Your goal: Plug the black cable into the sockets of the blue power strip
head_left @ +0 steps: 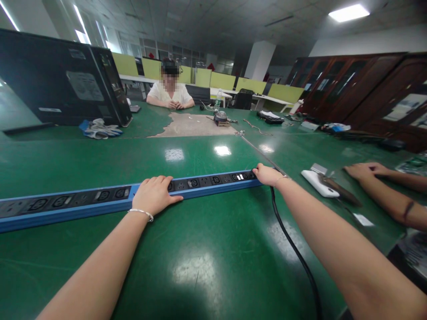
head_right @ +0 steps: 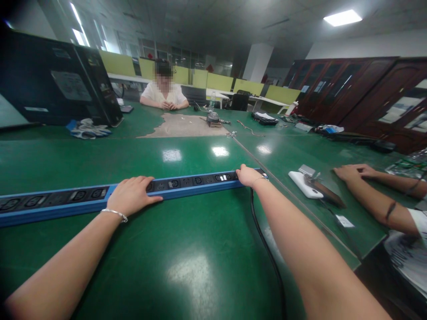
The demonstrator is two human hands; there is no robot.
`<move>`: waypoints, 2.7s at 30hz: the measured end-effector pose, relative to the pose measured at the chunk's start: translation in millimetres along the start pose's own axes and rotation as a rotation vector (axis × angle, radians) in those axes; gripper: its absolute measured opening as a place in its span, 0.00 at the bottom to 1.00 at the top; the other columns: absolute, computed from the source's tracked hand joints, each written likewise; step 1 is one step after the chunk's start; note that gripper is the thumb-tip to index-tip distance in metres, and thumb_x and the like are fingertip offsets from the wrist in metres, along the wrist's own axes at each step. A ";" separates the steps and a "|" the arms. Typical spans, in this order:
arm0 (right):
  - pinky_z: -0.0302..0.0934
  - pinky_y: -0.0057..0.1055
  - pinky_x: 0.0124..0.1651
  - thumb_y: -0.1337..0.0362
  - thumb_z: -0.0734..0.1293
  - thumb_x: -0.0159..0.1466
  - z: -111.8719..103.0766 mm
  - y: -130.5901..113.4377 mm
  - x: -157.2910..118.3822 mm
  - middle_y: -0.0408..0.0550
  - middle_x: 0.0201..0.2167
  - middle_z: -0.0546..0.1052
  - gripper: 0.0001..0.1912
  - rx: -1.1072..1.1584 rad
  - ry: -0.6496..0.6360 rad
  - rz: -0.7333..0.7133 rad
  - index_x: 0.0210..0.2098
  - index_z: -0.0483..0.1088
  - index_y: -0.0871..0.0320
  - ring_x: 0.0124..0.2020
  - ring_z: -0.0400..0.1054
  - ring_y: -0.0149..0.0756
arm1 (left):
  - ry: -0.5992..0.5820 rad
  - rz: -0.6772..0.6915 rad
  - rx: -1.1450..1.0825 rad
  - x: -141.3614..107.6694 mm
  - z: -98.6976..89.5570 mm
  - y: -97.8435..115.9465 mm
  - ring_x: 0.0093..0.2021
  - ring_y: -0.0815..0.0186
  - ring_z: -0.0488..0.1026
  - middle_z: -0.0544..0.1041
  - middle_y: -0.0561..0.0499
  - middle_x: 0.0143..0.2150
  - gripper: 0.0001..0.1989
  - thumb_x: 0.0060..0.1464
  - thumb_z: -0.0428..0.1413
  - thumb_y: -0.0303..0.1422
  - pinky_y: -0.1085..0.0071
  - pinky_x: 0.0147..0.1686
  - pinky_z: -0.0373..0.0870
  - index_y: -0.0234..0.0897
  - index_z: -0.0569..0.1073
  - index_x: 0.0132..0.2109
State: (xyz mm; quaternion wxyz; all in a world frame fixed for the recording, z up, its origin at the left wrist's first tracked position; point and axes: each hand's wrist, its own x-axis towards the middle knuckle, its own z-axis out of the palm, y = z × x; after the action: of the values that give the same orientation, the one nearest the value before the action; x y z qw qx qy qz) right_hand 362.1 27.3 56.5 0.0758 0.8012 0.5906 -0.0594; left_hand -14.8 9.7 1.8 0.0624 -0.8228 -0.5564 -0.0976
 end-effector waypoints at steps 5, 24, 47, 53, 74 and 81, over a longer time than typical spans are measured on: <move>0.59 0.36 0.43 0.56 0.48 0.66 13.2 -0.2 -0.1 0.64 0.42 0.74 0.20 0.000 0.005 0.009 0.47 0.58 0.65 0.43 0.70 0.45 | -0.005 -0.007 -0.003 0.2 1.0 -0.4 0.48 0.53 0.68 0.73 0.42 0.47 0.36 0.45 0.49 0.58 0.60 0.47 0.60 0.36 0.66 0.53; 0.60 0.39 0.44 0.54 0.46 0.66 20.3 -8.8 -20.2 0.62 0.41 0.75 0.23 0.060 0.164 0.127 0.46 0.63 0.60 0.44 0.70 0.46 | 0.038 0.004 0.003 -1.3 1.8 0.1 0.46 0.54 0.69 0.73 0.43 0.47 0.35 0.44 0.51 0.57 0.62 0.47 0.60 0.36 0.66 0.52; 0.57 0.28 0.36 0.57 0.54 0.61 3.3 -78.2 -38.0 0.51 0.35 0.77 0.17 0.177 0.184 -0.167 0.33 0.71 0.56 0.37 0.70 0.39 | 0.004 -0.016 -0.036 -0.2 0.3 1.4 0.48 0.53 0.68 0.73 0.43 0.47 0.34 0.44 0.52 0.56 0.59 0.48 0.59 0.38 0.66 0.52; 0.59 0.31 0.38 0.57 0.55 0.62 3.8 -92.6 -45.2 0.54 0.34 0.77 0.16 0.060 0.182 -0.174 0.39 0.69 0.58 0.38 0.71 0.41 | 0.005 -0.020 -0.052 -0.5 0.7 0.7 0.48 0.53 0.68 0.73 0.43 0.47 0.34 0.44 0.52 0.56 0.59 0.48 0.59 0.39 0.66 0.52; 0.60 0.35 0.40 0.58 0.54 0.63 11.7 -98.8 -44.5 0.59 0.36 0.76 0.18 0.039 0.160 -0.160 0.41 0.68 0.61 0.40 0.71 0.45 | 0.086 -0.204 0.022 -61.1 -9.2 -62.7 0.58 0.58 0.60 0.66 0.51 0.59 0.26 0.54 0.45 0.50 0.60 0.55 0.53 0.48 0.61 0.58; 0.58 0.31 0.34 0.57 0.56 0.61 -44.5 -89.8 -64.9 0.53 0.34 0.76 0.17 0.218 0.470 -0.157 0.41 0.70 0.58 0.35 0.70 0.40 | 0.153 -0.190 0.006 -59.6 -4.1 -60.4 0.57 0.58 0.62 0.68 0.51 0.57 0.26 0.53 0.48 0.50 0.59 0.54 0.54 0.47 0.63 0.57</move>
State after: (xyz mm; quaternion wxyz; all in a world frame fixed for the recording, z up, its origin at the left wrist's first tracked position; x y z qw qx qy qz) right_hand 257.3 1.1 107.6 -0.1552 0.7482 0.6423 0.0594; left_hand -92.8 -22.5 -8.3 0.0977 -0.7564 -0.6256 -0.1641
